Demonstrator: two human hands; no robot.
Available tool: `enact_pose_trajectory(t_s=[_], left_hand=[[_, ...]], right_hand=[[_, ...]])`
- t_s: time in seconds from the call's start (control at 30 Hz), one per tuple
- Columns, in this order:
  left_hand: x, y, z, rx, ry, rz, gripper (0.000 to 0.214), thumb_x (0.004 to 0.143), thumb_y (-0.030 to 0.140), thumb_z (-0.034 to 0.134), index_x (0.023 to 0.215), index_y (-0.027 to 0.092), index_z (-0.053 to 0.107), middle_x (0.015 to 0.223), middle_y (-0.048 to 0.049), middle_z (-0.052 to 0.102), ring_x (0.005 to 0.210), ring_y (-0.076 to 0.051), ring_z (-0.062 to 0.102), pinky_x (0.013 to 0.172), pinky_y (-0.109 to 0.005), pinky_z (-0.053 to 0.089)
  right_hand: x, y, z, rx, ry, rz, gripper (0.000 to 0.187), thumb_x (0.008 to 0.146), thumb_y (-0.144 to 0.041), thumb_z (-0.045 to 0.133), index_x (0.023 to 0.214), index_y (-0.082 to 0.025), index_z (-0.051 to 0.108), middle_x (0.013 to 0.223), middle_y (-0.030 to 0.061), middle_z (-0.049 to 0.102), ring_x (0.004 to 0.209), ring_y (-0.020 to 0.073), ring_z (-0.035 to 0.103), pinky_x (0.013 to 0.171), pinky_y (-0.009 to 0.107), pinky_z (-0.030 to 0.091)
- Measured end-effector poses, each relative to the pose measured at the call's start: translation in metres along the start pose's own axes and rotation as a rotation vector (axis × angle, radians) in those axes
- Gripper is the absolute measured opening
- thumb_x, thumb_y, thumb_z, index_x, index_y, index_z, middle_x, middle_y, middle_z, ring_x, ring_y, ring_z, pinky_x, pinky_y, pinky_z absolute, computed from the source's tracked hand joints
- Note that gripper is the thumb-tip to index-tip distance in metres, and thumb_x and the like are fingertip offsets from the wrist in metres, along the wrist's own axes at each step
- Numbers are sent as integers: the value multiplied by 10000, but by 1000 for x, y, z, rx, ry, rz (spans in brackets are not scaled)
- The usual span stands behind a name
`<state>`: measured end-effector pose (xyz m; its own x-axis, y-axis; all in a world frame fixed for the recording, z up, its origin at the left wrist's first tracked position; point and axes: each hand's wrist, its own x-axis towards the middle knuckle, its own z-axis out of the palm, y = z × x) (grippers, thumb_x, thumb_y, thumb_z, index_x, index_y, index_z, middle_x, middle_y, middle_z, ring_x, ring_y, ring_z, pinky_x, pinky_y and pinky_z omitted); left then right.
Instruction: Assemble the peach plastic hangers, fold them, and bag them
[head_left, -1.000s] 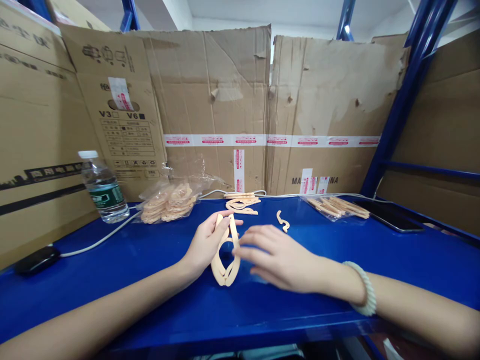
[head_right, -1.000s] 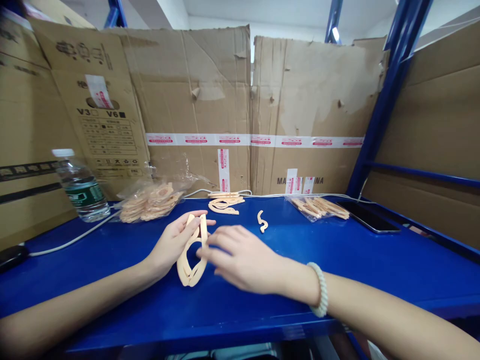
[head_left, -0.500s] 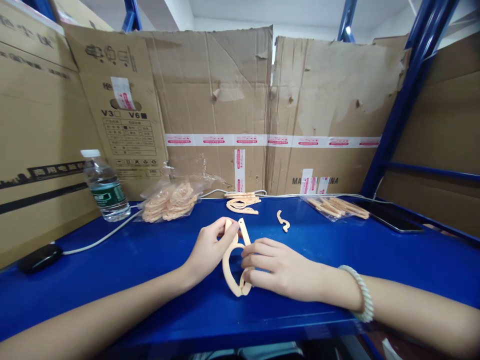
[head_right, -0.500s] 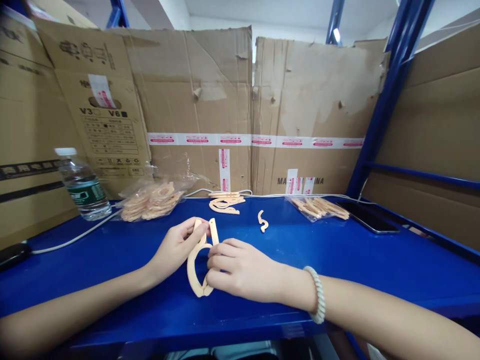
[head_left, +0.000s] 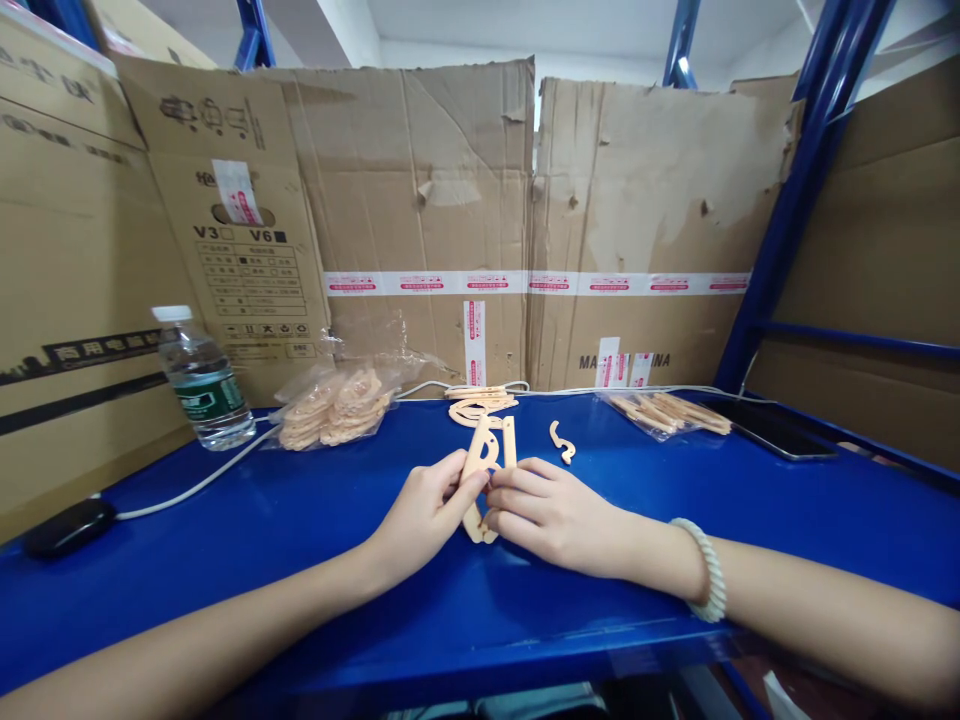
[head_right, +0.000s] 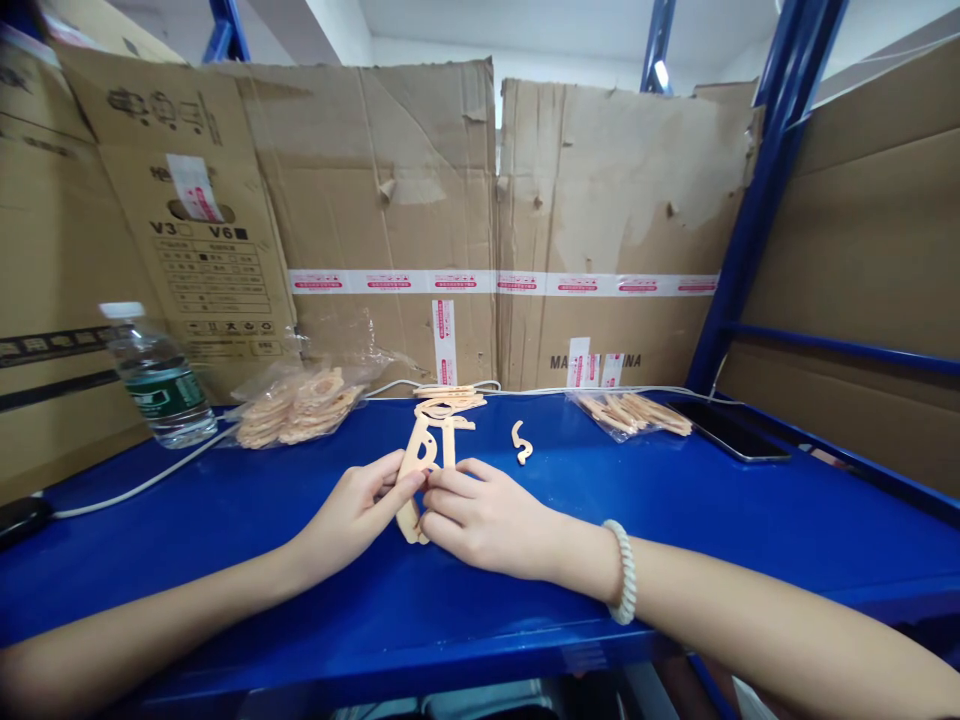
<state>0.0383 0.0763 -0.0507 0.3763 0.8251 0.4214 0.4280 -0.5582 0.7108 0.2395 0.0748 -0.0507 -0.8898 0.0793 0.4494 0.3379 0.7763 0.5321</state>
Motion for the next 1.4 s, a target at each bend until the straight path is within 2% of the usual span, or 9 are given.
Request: enact_pose_trajectory(t_s=[0.13,0.27,0.5,0.6,0.7,1.03,1.1,1.27,1.4], left_hand=[[0,2,-2,-128,-80,-46,284,894,427,508,828,167,601,635,-25,656,548,-167,607,512,-226,452],[-1,2,-5,-90,-100,-20,303,906,402,493,801,163,648,612,-33,687,499,-161,622,485,-218,466],[4,-8,-10,-30,-61,-55,472,852,399,551,448,159,590,354,-19,545,314,-98,469,368,-185,317],[7,-9,-12,-127,-104,-126,485,814,432,567,415,157,580,351,-31,545,292,-90,441,347,-183,298],[9,-10,-12,-266,-159,-174,458,785,462,568,458,146,619,390,-48,572,316,-106,479,352,-191,315],[11,-10,-8,-419,-135,-221,374,786,451,572,768,111,727,653,-98,722,431,-133,584,448,-214,418],[11,-9,-8,-420,-138,-203,399,808,472,560,794,109,726,667,-101,725,447,-133,584,467,-220,432],[11,-6,-6,-416,-120,-142,456,807,524,564,682,101,682,577,-86,675,451,-132,557,468,-230,447],[12,-5,-4,-486,-74,-153,431,768,544,617,851,122,592,656,-69,694,474,-141,575,446,-232,455]], right_hand=[[-2,-1,0,-71,29,-13,190,956,-117,430,917,-126,616,1053,106,662,1084,214,547,808,348,424],[-2,-2,-1,-79,26,-5,201,954,-124,421,920,-128,619,1115,107,632,1110,228,528,848,355,420],[-3,-3,-1,-71,-4,28,166,948,-149,439,877,-145,589,999,88,617,1107,246,513,909,423,376],[-4,-3,1,-74,-27,49,162,951,-154,436,877,-159,580,946,68,614,1030,225,531,914,434,357],[-4,-2,2,-90,-41,76,191,957,-145,411,856,-174,570,912,48,608,952,204,528,914,443,339],[-5,0,-2,-116,-44,98,187,946,-142,394,918,-224,559,882,31,581,887,197,490,933,492,272],[-5,1,-2,-123,-42,105,187,943,-146,393,923,-226,560,879,31,581,865,197,486,936,499,268],[-4,1,-3,-164,-43,104,191,949,-152,385,941,-218,565,851,33,572,834,195,479,936,500,268],[-4,2,-5,-159,-62,117,206,951,-140,372,967,-215,563,853,26,567,845,193,480,960,499,250]])
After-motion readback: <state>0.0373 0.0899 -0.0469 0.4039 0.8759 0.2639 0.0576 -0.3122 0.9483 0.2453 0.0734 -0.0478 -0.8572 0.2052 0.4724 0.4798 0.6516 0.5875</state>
